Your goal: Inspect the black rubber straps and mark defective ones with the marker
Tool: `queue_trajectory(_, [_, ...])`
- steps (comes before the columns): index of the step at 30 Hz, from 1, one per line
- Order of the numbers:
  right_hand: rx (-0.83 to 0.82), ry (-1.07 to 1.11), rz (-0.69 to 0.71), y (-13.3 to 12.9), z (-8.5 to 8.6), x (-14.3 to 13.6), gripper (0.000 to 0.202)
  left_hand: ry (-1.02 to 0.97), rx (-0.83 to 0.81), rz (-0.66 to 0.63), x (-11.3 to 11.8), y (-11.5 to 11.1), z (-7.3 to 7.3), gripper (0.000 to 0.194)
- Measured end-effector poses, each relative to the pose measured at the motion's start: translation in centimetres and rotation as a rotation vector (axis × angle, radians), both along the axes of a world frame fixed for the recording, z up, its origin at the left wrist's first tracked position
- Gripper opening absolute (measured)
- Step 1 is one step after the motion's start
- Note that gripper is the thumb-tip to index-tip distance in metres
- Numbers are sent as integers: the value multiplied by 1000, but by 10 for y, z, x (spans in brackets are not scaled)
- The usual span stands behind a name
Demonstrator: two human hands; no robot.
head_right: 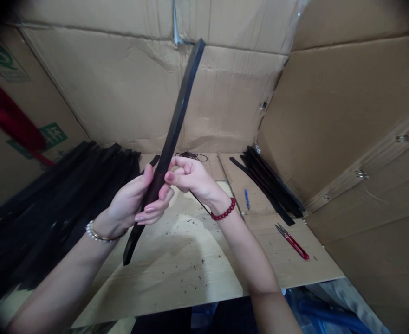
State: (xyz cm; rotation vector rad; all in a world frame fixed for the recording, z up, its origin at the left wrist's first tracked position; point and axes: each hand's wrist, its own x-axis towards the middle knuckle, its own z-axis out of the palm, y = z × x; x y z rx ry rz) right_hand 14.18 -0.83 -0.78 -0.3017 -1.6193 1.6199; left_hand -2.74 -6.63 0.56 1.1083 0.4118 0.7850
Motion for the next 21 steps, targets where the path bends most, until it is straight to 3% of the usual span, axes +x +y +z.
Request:
queue_trajectory(3, [28, -36, 6, -1, 0, -1, 36, 52, 15, -38, -1, 1, 0, 74])
queue_trajectory(7, [22, -19, -107, -9, 5, -5, 36, 108, 44, 10, 4, 2, -2, 78])
queue_trajectory(10, [7, 30, -233, -14, 10, -9, 36, 146, 190, 278, 9, 5, -5, 72])
queue_trajectory(13, [13, 67, -361, -15, 14, -11, 39, 195, 336, 577, 11, 7, -4, 42])
queue_trajectory(15, [19, 81, -398, -15, 16, -10, 38, 183, 369, 649, 12, 7, -3, 29])
queue_trajectory(17, [31, 102, -401, -14, 15, -8, 35, 119, 333, 614, 12, 5, -2, 27])
queue_trajectory(21, [59, 57, -295, -10, 10, -3, 27, 13, 141, 412, 9, 1, -2, 36])
